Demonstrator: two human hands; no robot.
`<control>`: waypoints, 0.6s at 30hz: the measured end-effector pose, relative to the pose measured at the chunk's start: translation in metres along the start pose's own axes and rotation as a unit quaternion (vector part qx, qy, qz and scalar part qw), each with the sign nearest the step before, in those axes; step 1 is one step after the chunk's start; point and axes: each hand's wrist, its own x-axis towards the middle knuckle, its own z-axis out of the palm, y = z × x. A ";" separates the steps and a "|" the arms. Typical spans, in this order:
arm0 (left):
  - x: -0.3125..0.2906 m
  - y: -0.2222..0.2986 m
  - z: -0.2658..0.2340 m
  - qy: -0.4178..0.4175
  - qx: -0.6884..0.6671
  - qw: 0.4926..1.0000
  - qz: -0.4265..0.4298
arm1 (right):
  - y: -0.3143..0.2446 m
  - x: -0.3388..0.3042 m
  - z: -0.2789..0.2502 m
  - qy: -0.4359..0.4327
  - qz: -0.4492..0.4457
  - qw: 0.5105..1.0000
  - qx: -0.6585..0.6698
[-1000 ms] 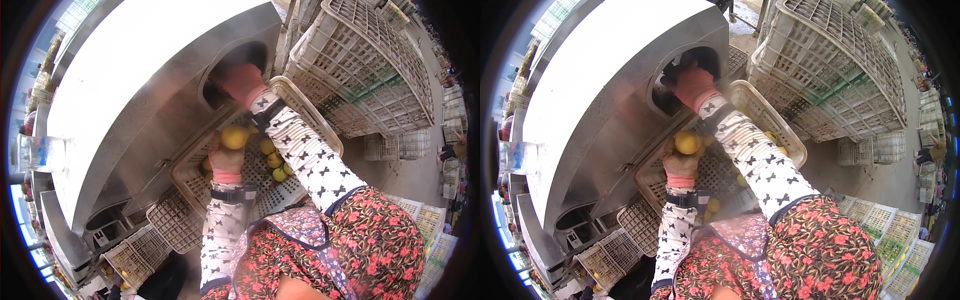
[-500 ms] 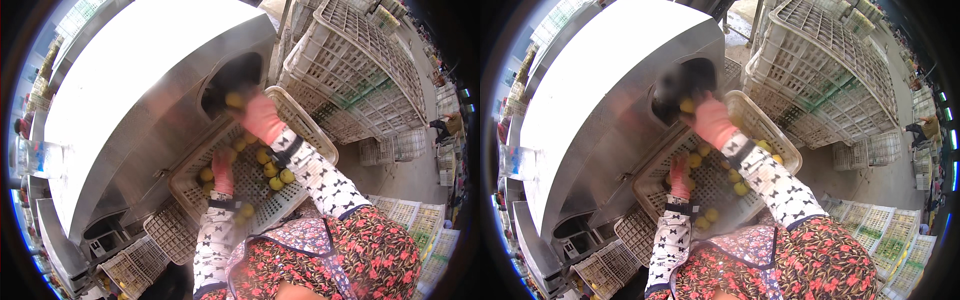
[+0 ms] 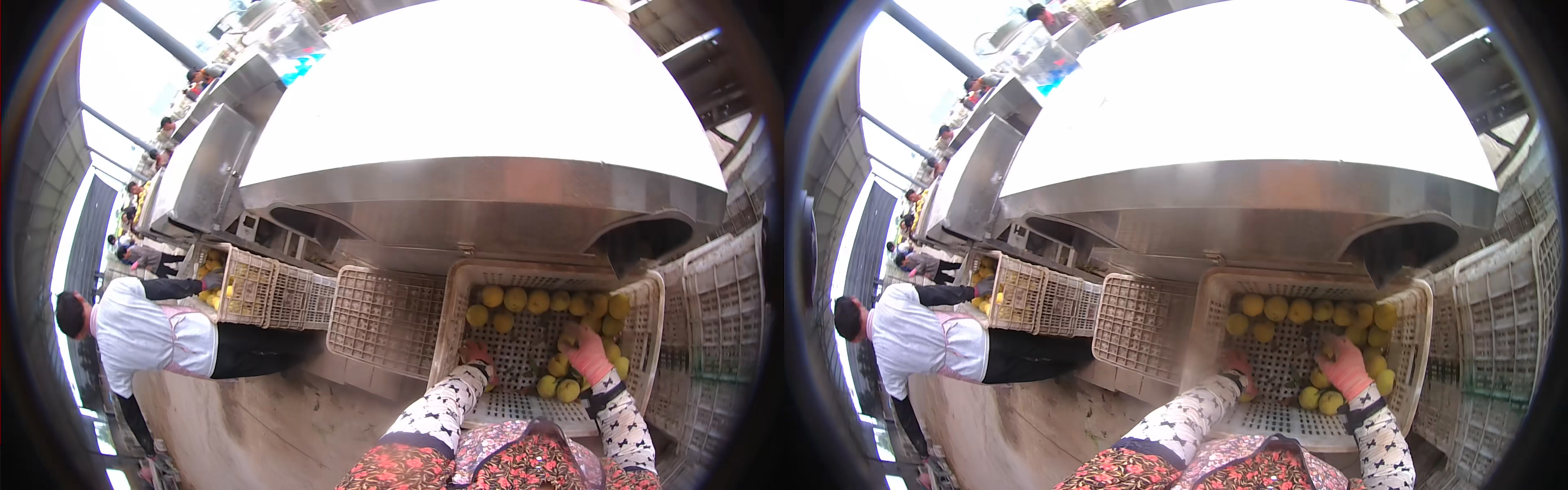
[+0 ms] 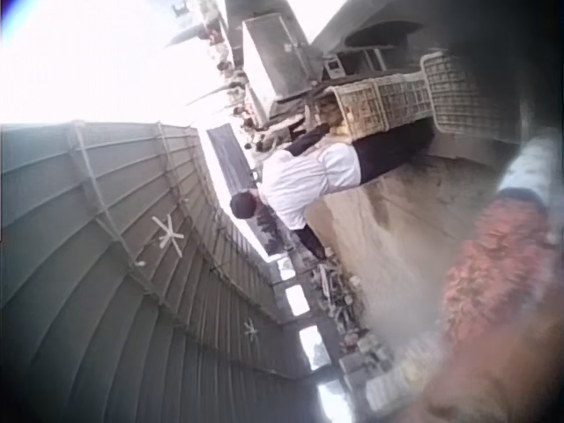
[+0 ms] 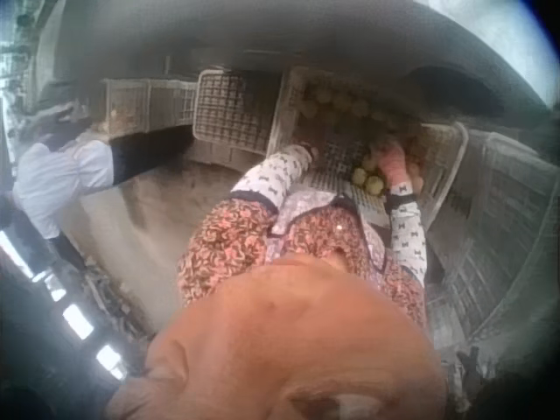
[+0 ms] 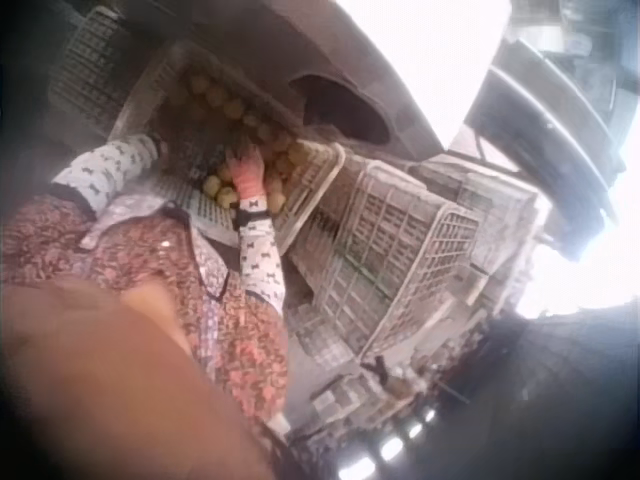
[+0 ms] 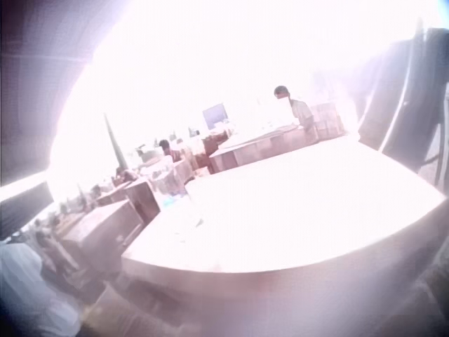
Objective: The person picks up peaches from a plastic crate and places them into a machine opening. After emptying the crate, they set it aside, lift a full crate onto the workspace, and resume placing peaches into the machine.
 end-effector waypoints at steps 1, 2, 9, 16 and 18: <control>-0.012 -0.024 -0.021 -0.102 -0.068 0.983 0.136 | 0.005 0.000 0.010 -0.069 -0.017 0.992 -0.101; -0.018 -0.035 -0.014 -0.125 -0.076 0.976 0.160 | 0.001 0.005 0.023 -0.131 -0.021 0.987 -0.089; -0.003 -0.025 0.023 -0.131 -0.011 0.975 0.180 | -0.008 0.007 0.073 -0.328 -0.057 0.932 -0.146; -0.003 -0.051 0.066 -0.154 -0.190 0.965 0.092 | 0.018 0.001 0.150 -0.342 -0.095 0.921 -0.161; -0.014 -0.065 0.072 -0.158 -0.215 0.957 0.108 | 0.015 0.000 0.171 -0.326 -0.115 0.926 -0.151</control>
